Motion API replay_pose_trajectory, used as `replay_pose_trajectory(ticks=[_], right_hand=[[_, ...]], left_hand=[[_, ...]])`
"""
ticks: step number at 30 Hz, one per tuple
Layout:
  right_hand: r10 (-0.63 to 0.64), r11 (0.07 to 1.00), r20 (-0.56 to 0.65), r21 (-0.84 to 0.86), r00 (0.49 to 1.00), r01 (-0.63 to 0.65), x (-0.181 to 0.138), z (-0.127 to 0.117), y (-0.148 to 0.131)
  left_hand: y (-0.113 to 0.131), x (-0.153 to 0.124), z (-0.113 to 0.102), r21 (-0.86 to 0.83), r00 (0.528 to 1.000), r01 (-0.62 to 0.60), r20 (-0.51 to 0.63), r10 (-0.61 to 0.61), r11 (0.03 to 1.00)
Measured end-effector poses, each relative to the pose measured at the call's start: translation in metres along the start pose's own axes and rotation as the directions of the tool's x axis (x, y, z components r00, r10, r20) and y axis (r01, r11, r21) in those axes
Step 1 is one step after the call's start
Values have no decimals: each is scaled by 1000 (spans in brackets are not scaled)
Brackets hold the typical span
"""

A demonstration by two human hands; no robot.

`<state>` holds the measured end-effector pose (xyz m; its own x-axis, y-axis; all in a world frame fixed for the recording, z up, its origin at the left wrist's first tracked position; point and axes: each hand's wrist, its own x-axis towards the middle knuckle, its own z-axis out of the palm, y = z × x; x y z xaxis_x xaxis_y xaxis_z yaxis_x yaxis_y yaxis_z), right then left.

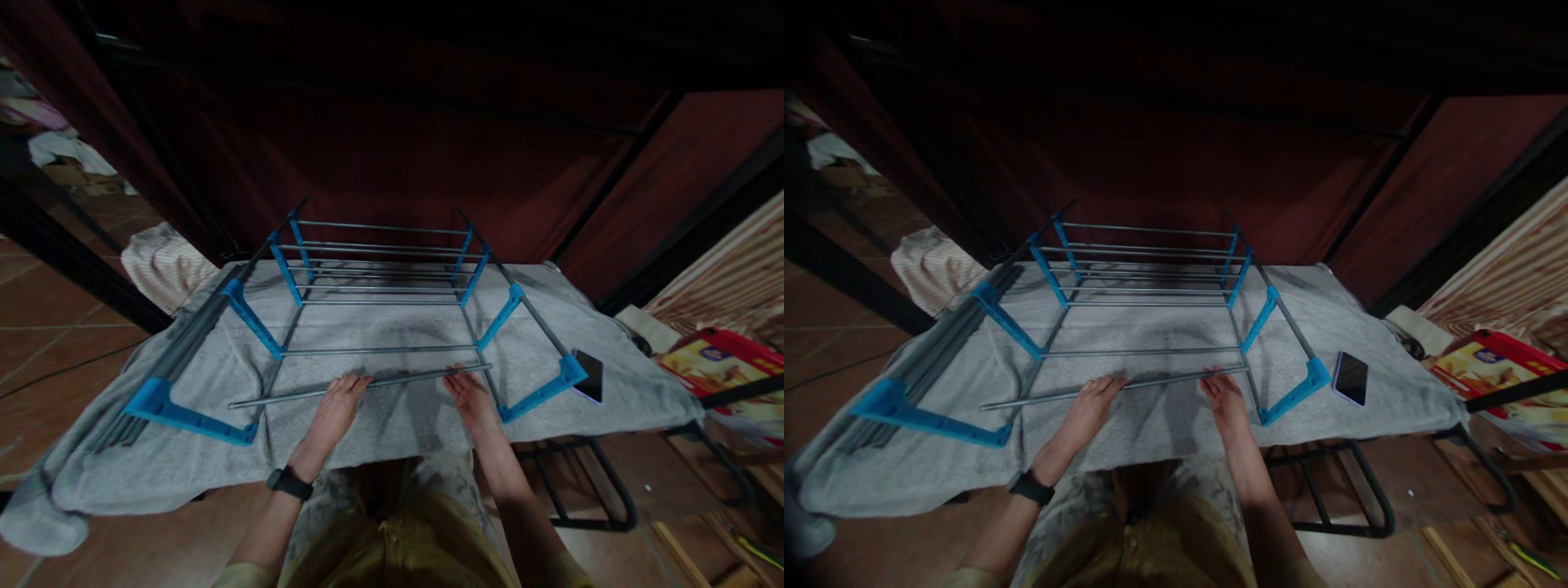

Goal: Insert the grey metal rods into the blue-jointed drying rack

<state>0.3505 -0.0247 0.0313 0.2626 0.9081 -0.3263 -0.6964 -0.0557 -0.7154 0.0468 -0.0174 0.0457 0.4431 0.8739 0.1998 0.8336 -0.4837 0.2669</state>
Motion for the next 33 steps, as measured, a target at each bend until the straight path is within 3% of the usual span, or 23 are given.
replay_pose_trajectory(ticks=[9, 17, 24, 28, 33], right_hand=[[18, 1000, -117, 24, 993, -15, 25, -30, 10], [10, 1000, -170, -11, 985, -12, 42, -37, 5], [-28, 1000, -228, -14, 973, 25, 53, -44, 5], [-42, 999, -251, -35, 967, 35, 56, -51, 6], [-61, 998, -255, -47, 965, 51, 53, -55, 10]], left_hand=[[-32, -16, 0, 57, 990, 140, -8, -140, 988], [-69, -39, 0, 114, 972, 235, -11, -235, 965], [-73, -47, 0, 296, 954, 295, -37, -298, 908], [-73, -52, 3, 325, 919, 391, -85, -385, 861], [-72, -55, 8, 329, 845, 534, -226, -485, 779]])
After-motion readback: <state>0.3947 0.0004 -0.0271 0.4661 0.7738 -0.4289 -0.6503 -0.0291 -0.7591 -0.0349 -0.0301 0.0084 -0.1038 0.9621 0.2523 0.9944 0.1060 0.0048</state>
